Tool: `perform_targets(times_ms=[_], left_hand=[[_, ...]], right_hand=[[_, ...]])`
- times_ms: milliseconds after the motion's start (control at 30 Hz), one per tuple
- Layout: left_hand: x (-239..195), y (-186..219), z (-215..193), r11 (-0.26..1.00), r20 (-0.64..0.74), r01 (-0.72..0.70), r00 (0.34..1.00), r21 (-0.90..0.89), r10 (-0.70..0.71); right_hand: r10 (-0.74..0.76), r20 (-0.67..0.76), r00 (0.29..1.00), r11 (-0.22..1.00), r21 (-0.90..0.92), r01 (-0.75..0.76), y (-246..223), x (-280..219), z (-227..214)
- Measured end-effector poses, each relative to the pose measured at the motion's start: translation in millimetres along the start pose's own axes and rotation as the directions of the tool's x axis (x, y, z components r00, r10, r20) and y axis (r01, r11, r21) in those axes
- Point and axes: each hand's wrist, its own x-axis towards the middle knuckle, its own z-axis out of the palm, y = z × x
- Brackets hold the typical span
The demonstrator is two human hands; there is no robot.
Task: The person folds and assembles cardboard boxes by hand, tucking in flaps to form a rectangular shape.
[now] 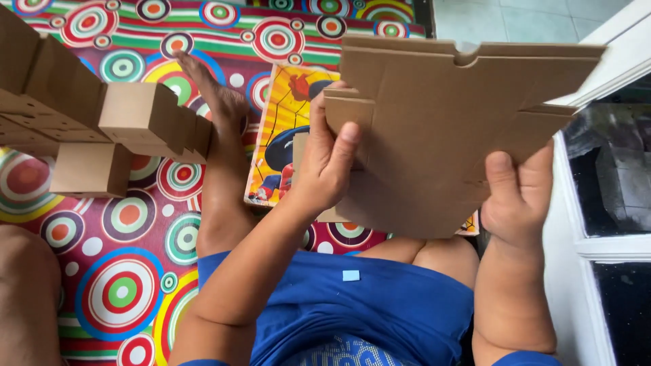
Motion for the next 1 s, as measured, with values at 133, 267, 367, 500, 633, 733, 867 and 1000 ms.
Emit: perform_targets(times_ms=[133,267,367,500,633,733,867,1000], left_hand=[[22,21,4,1.0,0.093,-0.021,0.995,0.011,0.02],[37,45,-4,0.973,0.242,-0.18,0.96,0.147,0.141],[46,55,-8,0.943,0.31,-0.29,0.923,0.163,0.23],[33,6,-11,0.951,0.242,-0.223,0.955,0.214,0.17],[25,-13,-6,0.977,0.113,-0.068,0.993,0.2,0.046],[25,0,0,0.978,0.163,-0.053,0.986,0.201,0.02],[34,5,-1,0.958,0.186,-0.083,0.982,0.274,0.032],[31,11,2,0.933,0.177,-0.157,0.979,0.323,0.103]], right_hand=[[0.004,0.04,0.999,0.999,0.042,-0.005,20,8,-15],[-0.09,-0.065,0.994,0.996,0.007,0.09,36,8,-41],[-0.022,-0.081,0.996,0.999,-0.039,0.019,23,19,-50],[-0.116,0.022,0.993,0.983,-0.138,0.118,6,39,-37],[-0.146,-0.058,0.988,0.851,-0.516,0.095,-36,49,-36],[-0.406,-0.032,0.913,0.795,-0.505,0.336,-52,65,-35],[-0.281,0.556,0.782,0.354,-0.698,0.623,-81,103,-14],[-0.144,0.613,0.777,0.422,-0.672,0.609,-93,102,-35]])
